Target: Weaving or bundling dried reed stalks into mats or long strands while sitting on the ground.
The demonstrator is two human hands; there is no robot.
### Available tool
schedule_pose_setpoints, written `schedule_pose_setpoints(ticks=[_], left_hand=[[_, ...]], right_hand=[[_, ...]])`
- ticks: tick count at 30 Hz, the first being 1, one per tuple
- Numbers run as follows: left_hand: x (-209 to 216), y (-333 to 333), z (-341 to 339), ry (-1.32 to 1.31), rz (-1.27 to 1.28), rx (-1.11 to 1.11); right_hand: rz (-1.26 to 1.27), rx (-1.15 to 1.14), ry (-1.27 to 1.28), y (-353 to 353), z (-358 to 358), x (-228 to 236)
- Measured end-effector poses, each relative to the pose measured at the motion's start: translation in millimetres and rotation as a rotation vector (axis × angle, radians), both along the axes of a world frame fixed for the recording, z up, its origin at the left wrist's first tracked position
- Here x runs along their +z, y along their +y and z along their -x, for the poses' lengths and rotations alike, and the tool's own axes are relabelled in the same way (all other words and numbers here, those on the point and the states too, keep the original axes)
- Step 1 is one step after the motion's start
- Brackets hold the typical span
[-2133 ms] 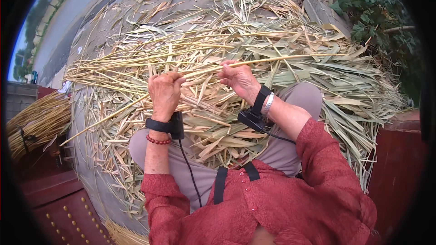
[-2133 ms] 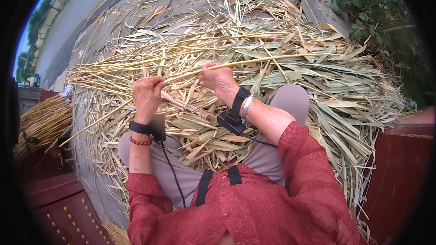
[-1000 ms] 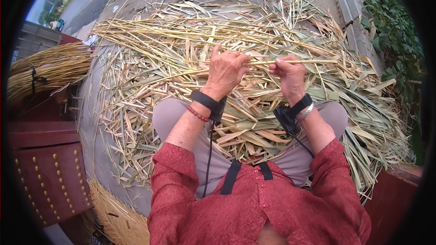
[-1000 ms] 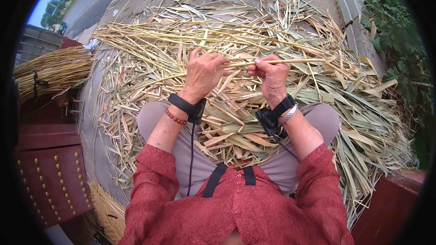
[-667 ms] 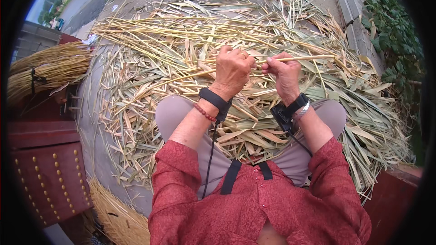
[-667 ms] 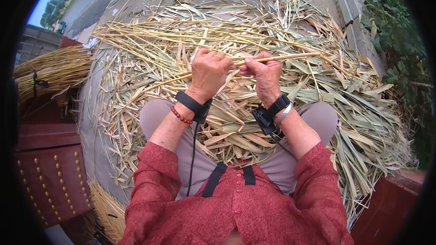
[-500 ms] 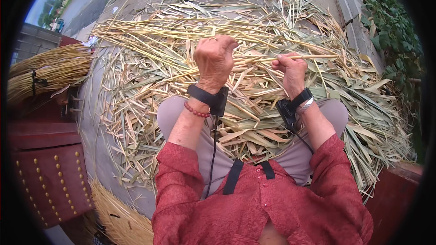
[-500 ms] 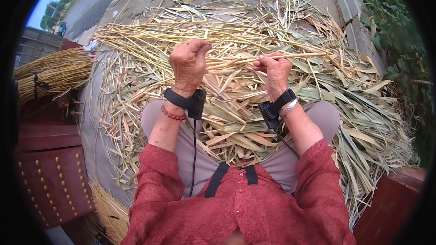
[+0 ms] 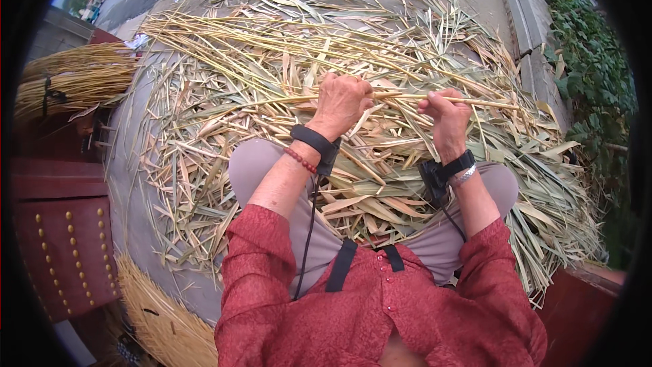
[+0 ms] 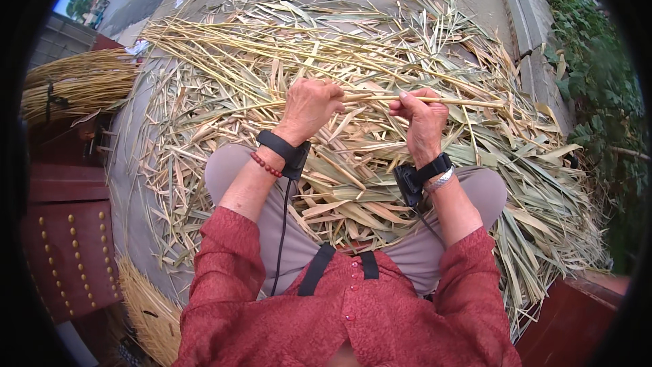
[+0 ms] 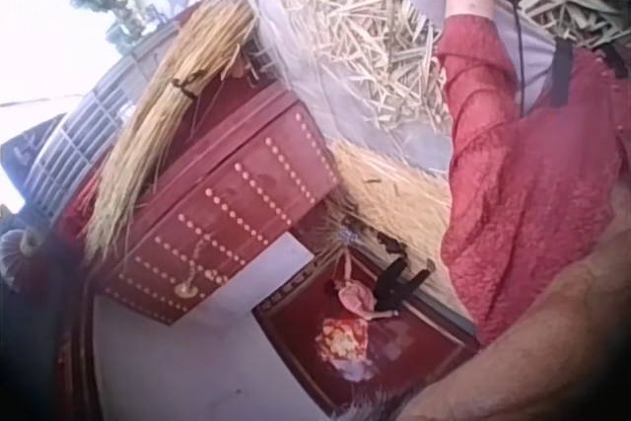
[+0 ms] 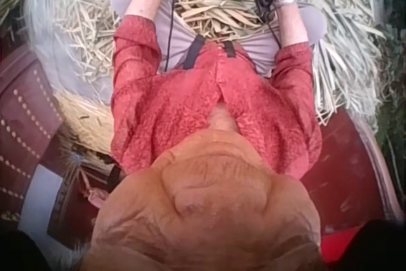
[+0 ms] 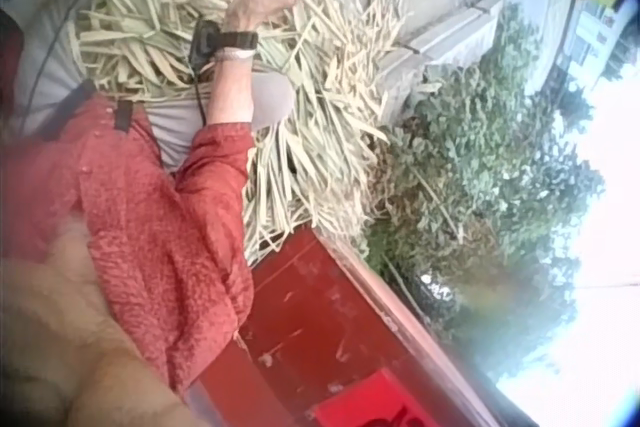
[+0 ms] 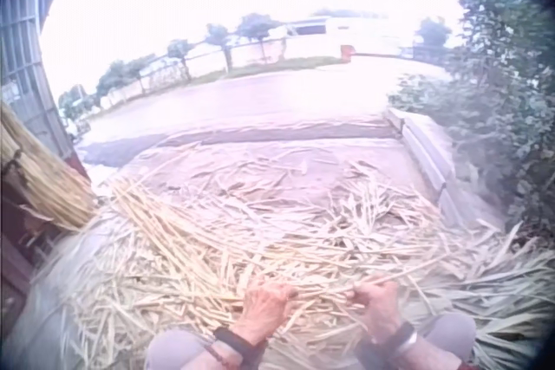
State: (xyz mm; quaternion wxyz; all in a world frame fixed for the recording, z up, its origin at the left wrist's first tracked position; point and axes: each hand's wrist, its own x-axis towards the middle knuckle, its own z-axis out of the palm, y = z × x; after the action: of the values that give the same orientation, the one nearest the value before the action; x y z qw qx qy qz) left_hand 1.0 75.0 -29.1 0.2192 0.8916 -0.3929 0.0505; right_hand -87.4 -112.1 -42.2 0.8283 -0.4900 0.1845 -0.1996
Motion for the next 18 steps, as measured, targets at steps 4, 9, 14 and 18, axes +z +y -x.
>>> schedule_pose_setpoints(ticks=[4,9,14,18], left_hand=[[-3.4,-1.3,-2.4,-0.067,0.074,-0.013],[-7.5,-3.1,-2.4,-0.059,0.040,-0.001],[-3.9,0.1,-1.3,-0.071,0.140,0.038],[12.2,-1.0,1.6,-0.061,0.332,0.055]], right_hand=[[0.011,0.019,-0.003,1.0,2.8,-3.9],[0.017,0.024,0.008,-0.1,4.6,-2.1],[-0.051,0.016,-0.040,-0.5,0.0,1.3],[-0.169,-0.017,-0.003,-9.0,-1.8,-5.4]])
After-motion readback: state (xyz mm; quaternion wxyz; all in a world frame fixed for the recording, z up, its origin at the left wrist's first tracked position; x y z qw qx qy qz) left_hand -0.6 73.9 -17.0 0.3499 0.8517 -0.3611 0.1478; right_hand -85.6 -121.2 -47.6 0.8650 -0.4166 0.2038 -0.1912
